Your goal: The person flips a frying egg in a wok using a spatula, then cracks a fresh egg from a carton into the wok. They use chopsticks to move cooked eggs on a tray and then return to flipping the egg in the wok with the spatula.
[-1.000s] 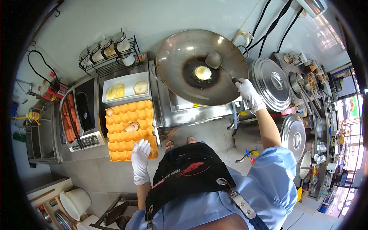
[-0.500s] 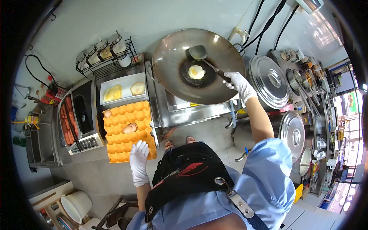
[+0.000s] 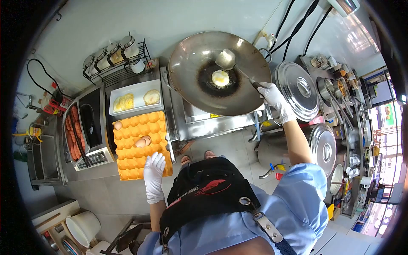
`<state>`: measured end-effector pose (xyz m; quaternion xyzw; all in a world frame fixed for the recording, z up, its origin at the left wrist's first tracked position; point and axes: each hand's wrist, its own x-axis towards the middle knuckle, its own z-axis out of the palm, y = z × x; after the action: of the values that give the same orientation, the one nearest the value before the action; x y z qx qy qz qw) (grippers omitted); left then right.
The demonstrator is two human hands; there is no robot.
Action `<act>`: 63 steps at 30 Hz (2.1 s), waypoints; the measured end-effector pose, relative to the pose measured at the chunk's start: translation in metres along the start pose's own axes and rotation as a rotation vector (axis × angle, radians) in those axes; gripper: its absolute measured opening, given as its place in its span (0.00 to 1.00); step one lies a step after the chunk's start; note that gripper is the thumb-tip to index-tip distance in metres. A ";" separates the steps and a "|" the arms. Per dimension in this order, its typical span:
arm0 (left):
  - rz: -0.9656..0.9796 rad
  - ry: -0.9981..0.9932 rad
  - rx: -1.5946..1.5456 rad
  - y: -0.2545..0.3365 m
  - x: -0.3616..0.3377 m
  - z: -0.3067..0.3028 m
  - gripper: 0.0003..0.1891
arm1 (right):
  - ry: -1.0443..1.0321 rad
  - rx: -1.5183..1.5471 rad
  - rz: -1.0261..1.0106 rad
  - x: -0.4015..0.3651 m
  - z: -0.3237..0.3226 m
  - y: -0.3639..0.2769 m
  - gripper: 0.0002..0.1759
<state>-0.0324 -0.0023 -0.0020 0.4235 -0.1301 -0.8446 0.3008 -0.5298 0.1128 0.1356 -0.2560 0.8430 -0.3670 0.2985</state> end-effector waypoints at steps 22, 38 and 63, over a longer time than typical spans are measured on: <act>0.029 0.066 -0.008 0.004 -0.006 -0.001 0.28 | 0.535 -0.615 -0.287 -0.089 0.008 0.048 0.22; -0.001 0.006 0.012 0.006 0.002 -0.001 0.29 | 0.400 -0.334 -0.236 -0.051 0.010 0.061 0.22; 0.057 0.076 -0.013 0.007 -0.008 -0.009 0.27 | -0.058 0.351 0.232 0.005 0.043 0.012 0.15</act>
<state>-0.0184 -0.0021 0.0010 0.4495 -0.1248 -0.8198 0.3322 -0.5062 0.0967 0.1007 -0.1118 0.7809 -0.4639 0.4030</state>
